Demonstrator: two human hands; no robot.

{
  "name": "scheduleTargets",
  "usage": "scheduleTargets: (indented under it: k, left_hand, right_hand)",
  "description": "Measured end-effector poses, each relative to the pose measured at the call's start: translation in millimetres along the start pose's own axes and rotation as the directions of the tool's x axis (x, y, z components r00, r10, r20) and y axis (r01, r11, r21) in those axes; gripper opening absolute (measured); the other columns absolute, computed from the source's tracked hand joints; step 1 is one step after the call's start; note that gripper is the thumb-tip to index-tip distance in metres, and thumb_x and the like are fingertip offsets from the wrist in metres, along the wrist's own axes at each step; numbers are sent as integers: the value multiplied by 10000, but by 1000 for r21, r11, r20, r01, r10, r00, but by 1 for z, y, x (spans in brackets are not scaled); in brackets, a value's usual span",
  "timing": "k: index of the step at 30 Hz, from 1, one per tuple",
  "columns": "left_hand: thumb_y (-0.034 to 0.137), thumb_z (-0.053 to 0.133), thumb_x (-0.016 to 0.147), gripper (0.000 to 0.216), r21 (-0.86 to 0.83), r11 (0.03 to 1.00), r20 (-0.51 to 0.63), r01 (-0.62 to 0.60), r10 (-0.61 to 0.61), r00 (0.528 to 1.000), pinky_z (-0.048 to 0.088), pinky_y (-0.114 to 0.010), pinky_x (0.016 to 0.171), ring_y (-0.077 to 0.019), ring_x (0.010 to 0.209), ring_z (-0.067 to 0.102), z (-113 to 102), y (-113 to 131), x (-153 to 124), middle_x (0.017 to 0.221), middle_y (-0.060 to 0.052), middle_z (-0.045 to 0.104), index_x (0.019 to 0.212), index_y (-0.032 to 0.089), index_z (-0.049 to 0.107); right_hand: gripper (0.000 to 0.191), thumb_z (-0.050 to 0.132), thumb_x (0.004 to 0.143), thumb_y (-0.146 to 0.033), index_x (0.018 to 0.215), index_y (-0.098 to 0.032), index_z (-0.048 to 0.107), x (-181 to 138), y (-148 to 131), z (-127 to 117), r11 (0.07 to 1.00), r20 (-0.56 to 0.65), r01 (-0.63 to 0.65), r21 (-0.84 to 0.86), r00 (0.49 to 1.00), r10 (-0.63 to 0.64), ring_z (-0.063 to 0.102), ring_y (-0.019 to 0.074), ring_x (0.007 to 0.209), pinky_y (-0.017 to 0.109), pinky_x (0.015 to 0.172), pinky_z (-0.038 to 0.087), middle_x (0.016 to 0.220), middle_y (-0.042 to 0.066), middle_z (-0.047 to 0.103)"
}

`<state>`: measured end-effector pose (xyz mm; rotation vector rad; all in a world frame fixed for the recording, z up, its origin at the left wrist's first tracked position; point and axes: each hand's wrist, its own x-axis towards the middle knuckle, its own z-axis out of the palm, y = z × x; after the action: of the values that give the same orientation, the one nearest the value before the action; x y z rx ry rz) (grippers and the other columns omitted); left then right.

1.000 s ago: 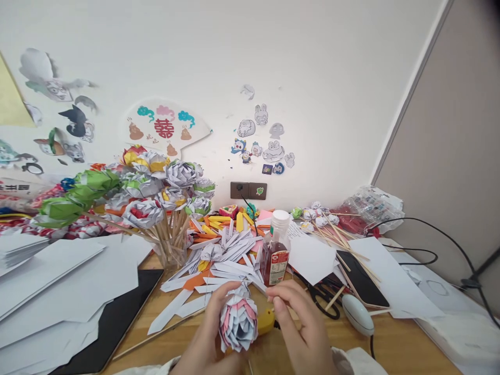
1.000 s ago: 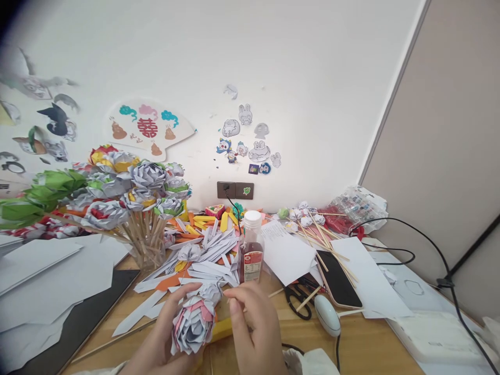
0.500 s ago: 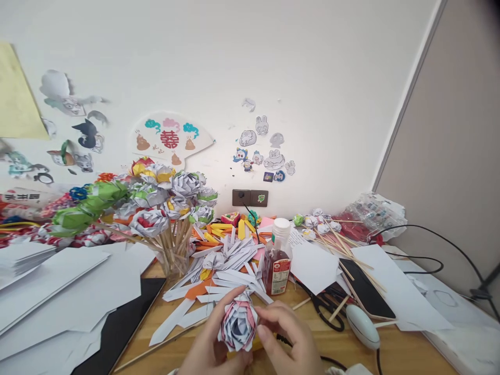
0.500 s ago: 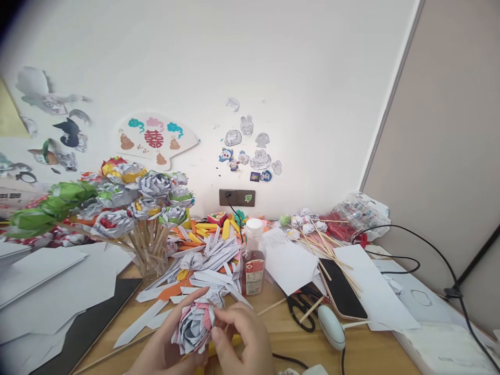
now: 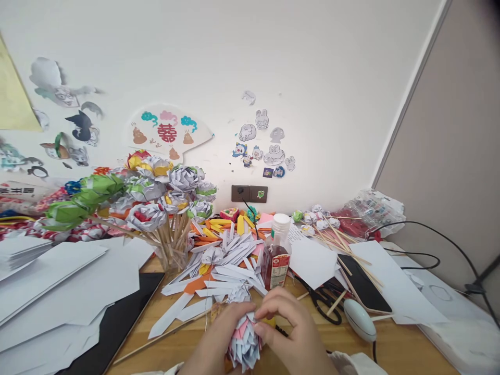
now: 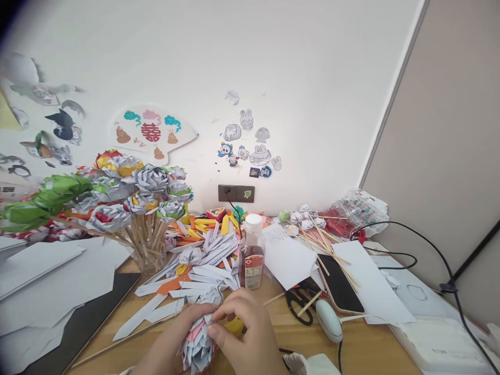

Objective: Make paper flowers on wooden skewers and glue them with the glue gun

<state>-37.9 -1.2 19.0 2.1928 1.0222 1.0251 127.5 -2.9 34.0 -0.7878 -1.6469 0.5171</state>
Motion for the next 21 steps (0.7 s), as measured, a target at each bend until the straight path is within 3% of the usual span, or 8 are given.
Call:
scheduleTargets:
  k: [4,8,12,15,18,21]
  left_hand:
    - [-64,524,593,580,-70,997,46,21,-18,999,489,-215,805,-170,916,627,0,7,3,1000,4,655,1075,258,533]
    - [-70,499,593,583,-80,997,47,17,-13,999,485,-221,808,-174,926,620,0,9,5,1004,-2,658,1077,253,533]
    - [-65,495,580,584,-67,998,20,0,1,1000,492,-229,806,-180,918,623,-1,9,4,998,-4,665,1066,256,538]
    - [-81,486,535,658,-35,999,-4,-27,27,1000,486,-224,826,-181,945,620,1,6,2,1026,5,660,1090,271,519]
    - [-86,480,531,692,18,999,-19,-36,36,999,478,-230,859,-188,992,611,2,0,-1,1076,-6,648,1122,273,496]
    - [-81,482,566,673,65,998,-16,-21,22,1000,463,-256,909,-199,1045,592,3,-7,-3,1121,-29,633,1146,261,489]
  right_hand:
    - [318,653,733,-492,721,-178,605,-4,14,1,924,137,-260,282,964,229,564,127,641,225,572,467,719,1,559]
    - [359,635,732,-526,699,-170,605,-3,15,0,934,139,-278,226,958,252,551,131,655,226,583,459,702,2,543]
    - [282,543,838,-416,705,-171,587,1,0,0,992,80,-120,34,990,117,563,130,645,216,568,476,702,15,545]
    - [215,449,891,-283,753,-174,572,2,-9,-2,961,53,140,-238,990,-131,563,132,639,224,563,468,698,25,567]
    - [220,408,899,-194,757,-177,575,3,-12,-5,738,112,386,-553,913,-393,537,141,587,244,526,437,657,28,582]
    - [212,424,880,-117,766,-174,593,2,-12,-6,500,188,486,-717,825,-532,545,141,558,269,566,443,637,24,609]
